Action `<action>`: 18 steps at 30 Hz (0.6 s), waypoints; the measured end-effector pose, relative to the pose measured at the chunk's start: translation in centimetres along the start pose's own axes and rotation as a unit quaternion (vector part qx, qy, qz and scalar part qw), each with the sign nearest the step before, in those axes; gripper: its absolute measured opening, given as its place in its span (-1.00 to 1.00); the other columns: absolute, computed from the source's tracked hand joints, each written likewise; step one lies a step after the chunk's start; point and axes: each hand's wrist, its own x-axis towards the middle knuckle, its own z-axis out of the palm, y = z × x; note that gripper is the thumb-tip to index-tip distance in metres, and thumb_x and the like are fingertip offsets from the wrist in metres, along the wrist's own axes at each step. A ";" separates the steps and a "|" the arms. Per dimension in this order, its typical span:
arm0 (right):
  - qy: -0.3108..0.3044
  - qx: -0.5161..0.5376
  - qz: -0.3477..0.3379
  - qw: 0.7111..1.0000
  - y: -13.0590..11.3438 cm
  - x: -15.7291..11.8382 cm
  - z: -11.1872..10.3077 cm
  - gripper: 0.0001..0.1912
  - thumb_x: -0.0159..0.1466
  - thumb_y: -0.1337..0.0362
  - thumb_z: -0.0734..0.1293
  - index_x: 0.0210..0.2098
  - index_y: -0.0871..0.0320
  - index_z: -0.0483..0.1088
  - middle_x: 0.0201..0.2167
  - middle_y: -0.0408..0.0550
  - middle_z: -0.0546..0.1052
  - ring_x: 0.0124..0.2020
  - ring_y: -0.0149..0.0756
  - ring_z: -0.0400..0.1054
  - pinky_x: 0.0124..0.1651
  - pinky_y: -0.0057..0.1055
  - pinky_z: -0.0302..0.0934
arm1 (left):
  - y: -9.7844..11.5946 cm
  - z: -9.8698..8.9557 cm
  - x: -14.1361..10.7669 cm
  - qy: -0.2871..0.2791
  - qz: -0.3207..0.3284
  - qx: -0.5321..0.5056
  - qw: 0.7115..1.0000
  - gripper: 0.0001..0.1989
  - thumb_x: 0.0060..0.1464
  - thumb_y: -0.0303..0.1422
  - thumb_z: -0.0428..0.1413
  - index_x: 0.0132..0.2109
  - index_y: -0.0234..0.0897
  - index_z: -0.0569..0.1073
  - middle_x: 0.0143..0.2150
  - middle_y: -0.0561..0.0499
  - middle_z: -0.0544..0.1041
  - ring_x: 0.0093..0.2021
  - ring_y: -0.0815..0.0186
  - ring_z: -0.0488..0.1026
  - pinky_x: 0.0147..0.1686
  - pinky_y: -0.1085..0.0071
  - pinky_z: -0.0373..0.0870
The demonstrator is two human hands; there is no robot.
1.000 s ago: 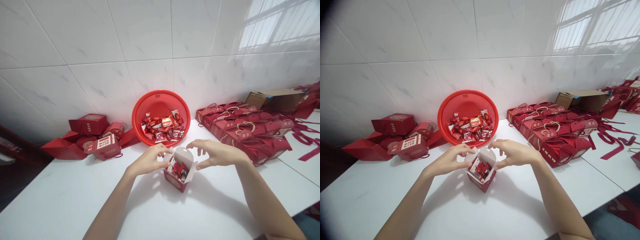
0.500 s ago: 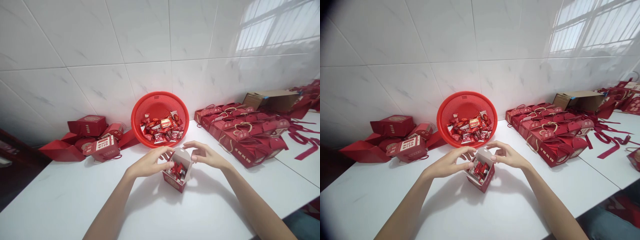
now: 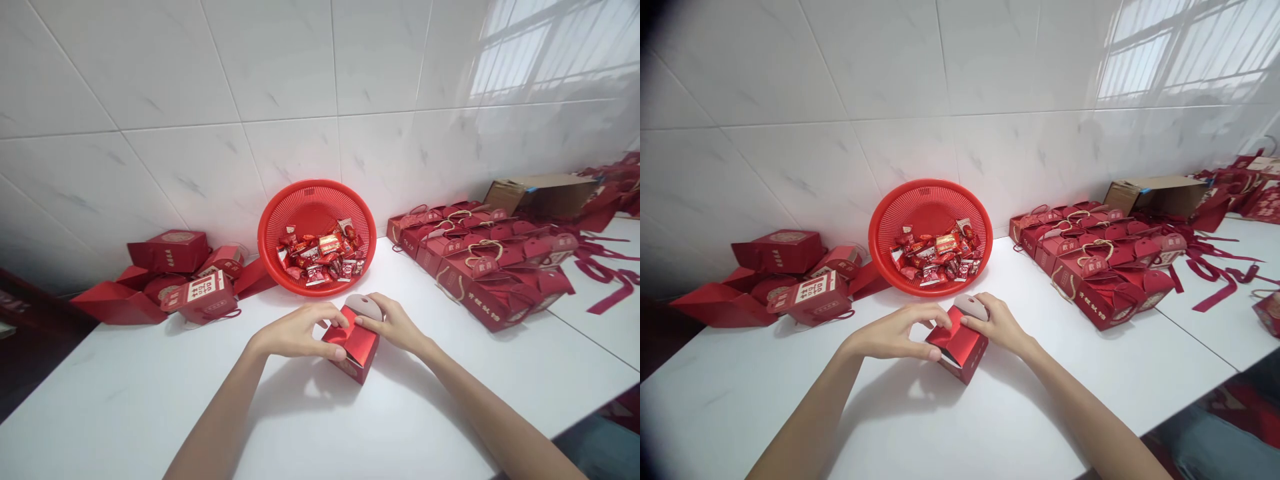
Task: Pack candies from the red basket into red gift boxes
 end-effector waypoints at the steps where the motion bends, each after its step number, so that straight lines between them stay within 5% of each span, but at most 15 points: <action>1: 0.000 -0.001 -0.001 1.000 0.0 -0.1 0.0 -0.59 0.27 -0.06 0.36 -0.15 0.17 0.44 -0.21 0.00 0.55 -0.24 -0.18 0.41 -0.17 -0.29 0.28 | 0.0 0.0 0.0 -0.003 0.004 -0.004 1.000 -0.63 0.01 -0.13 0.30 -0.06 -0.17 0.56 -0.07 -0.01 0.57 -0.08 0.19 0.47 -0.05 0.33 0.37; 7: 0.059 -0.012 -0.054 0.997 0.4 -0.3 0.4 -0.68 0.33 -0.01 0.32 -0.14 0.12 0.42 -0.20 0.01 0.55 -0.18 -0.14 0.45 -0.10 -0.24 0.32 | 0.0 0.9 1.1 0.037 0.001 -0.047 0.998 -0.75 0.19 -0.15 0.14 -0.18 -0.23 0.55 -0.20 0.00 0.59 -0.21 0.26 0.49 -0.17 0.37 0.40; 12: 0.110 -0.036 -0.119 0.986 0.8 -0.5 0.9 -0.70 0.39 0.04 0.24 -0.08 0.10 0.43 -0.10 0.11 0.54 -0.07 -0.09 0.46 -0.01 -0.16 0.36 | -0.8 2.0 2.0 0.100 -0.006 -0.017 0.995 -0.79 0.13 -0.17 0.18 -0.28 -0.23 0.50 -0.23 0.00 0.54 -0.27 0.28 0.48 -0.23 0.36 0.43; 18: 0.050 -0.043 -0.166 0.984 0.1 -1.0 0.5 -0.61 0.48 0.09 0.09 -0.04 0.08 0.50 -0.05 0.12 0.56 -0.01 -0.14 0.46 0.06 -0.15 0.38 | -1.3 2.8 2.1 0.159 -0.047 0.014 0.986 -0.75 0.01 -0.18 0.28 -0.27 -0.21 0.45 -0.20 0.00 0.45 -0.16 0.20 0.44 -0.15 0.27 0.44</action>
